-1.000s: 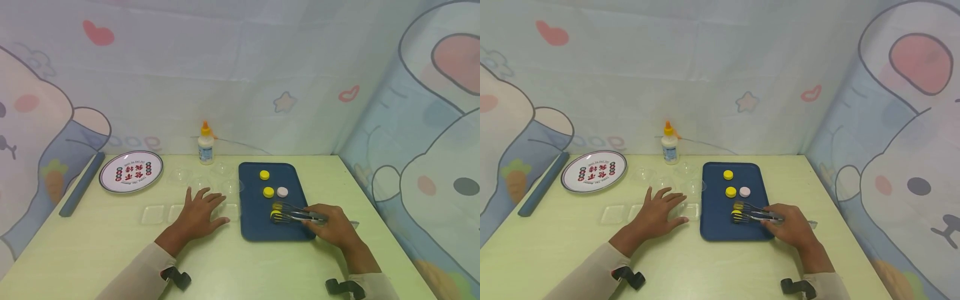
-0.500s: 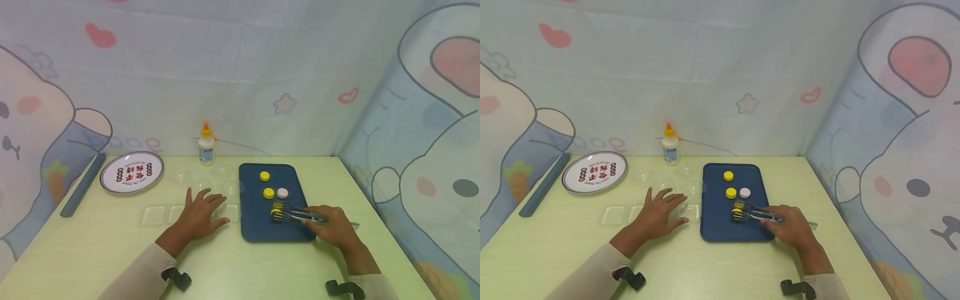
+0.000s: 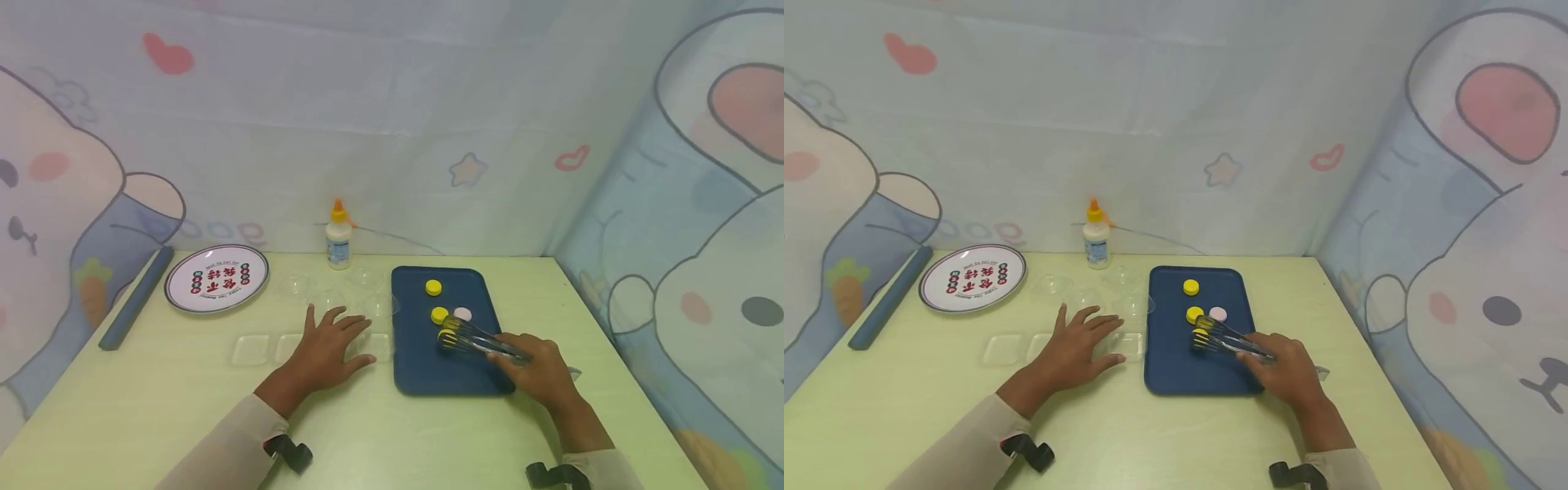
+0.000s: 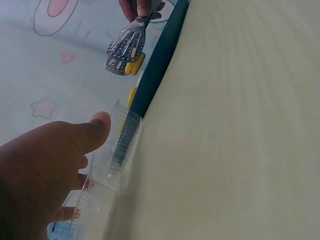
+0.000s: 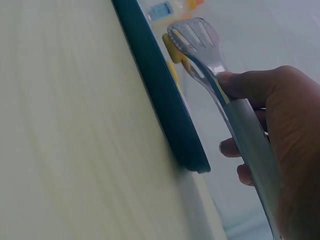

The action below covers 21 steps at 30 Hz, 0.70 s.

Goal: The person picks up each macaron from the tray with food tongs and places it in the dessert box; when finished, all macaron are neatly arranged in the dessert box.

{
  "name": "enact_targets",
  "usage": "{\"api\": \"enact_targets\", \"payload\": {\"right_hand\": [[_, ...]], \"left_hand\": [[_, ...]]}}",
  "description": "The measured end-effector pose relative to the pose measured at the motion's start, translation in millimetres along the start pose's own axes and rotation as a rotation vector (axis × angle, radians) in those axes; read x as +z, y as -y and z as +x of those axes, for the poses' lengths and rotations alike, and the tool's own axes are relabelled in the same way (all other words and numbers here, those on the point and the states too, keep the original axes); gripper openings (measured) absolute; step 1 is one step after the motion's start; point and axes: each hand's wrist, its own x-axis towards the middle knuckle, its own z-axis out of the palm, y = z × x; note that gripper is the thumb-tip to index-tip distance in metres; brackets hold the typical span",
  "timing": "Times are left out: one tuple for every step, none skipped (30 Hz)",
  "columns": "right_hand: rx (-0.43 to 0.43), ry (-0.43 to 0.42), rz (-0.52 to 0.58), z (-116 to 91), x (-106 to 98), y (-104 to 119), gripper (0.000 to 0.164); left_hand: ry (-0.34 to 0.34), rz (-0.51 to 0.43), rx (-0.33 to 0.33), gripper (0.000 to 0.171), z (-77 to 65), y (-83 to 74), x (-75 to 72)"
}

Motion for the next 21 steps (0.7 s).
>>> {"api": "enact_targets", "payload": {"right_hand": [[-0.004,-0.009,-0.008,0,1,1,0.039],[-0.007,-0.016,-0.017,1,1,3,0.039],[-0.012,-0.020,-0.023,1,2,4,0.040],[-0.014,-0.022,-0.025,1,3,6,0.040],[-0.016,-0.023,-0.027,2,4,7,0.041],[-0.017,-0.024,-0.024,2,5,9,0.041],[-0.020,-0.025,-0.020,3,5,10,0.041],[-0.023,-0.027,-0.017,3,6,12,0.041],[-0.026,-0.031,-0.013,3,7,13,0.041],[-0.030,-0.037,-0.007,4,8,15,0.041],[-0.037,-0.044,-0.005,5,10,16,0.041],[-0.044,-0.051,0.000,5,11,17,0.042],[-0.051,-0.058,0.002,6,13,18,0.042],[-0.061,-0.064,0.001,7,14,19,0.043],[-0.071,-0.067,0.000,9,16,20,0.043],[-0.080,-0.071,-0.002,10,18,22,0.043],[-0.088,-0.073,-0.007,11,20,23,0.043],[-0.093,-0.073,-0.010,11,23,24,0.043],[-0.098,-0.073,-0.013,12,25,25,0.042],[-0.103,-0.073,-0.015,13,27,26,0.042],[-0.106,-0.075,-0.011,14,29,27,0.041]], "left_hand": [[0.001,-0.004,0.003,0.064,0.6,-0.1,-0.1],[0.001,-0.005,0.005,0.064,1.0,0.0,0.2],[0.000,-0.003,0.006,0.064,1.5,0.2,0.7],[0.001,0.000,0.006,0.064,1.7,0.5,1.2],[0.003,0.002,0.006,0.064,2.0,0.8,1.7],[0.005,0.002,0.006,0.064,2.3,1.0,2.2],[0.007,0.002,0.007,0.064,2.5,1.1,2.6],[0.008,0.002,0.007,0.063,2.7,1.3,3.1],[0.007,0.001,0.009,0.064,3.1,1.3,3.4],[0.007,0.000,0.011,0.064,3.3,1.4,3.8],[0.004,-0.002,0.014,0.064,3.6,1.3,3.9],[0.001,-0.003,0.017,0.063,3.8,1.3,3.8],[-0.003,-0.002,0.018,0.063,4.0,1.2,3.8],[-0.007,-0.002,0.019,0.063,3.9,1.2,3.7],[-0.008,-0.001,0.019,0.064,3.8,1.1,3.6],[-0.008,-0.001,0.017,0.064,3.6,1.0,3.4],[-0.006,0.000,0.016,0.064,3.4,1.1,3.4],[-0.002,-0.001,0.012,0.064,3.2,1.2,3.3],[0.002,-0.003,0.009,0.064,3.1,1.3,3.2],[0.006,-0.005,0.006,0.064,3.0,1.3,3.0],[0.009,-0.006,0.005,0.064,3.0,1.4,3.0]]}}
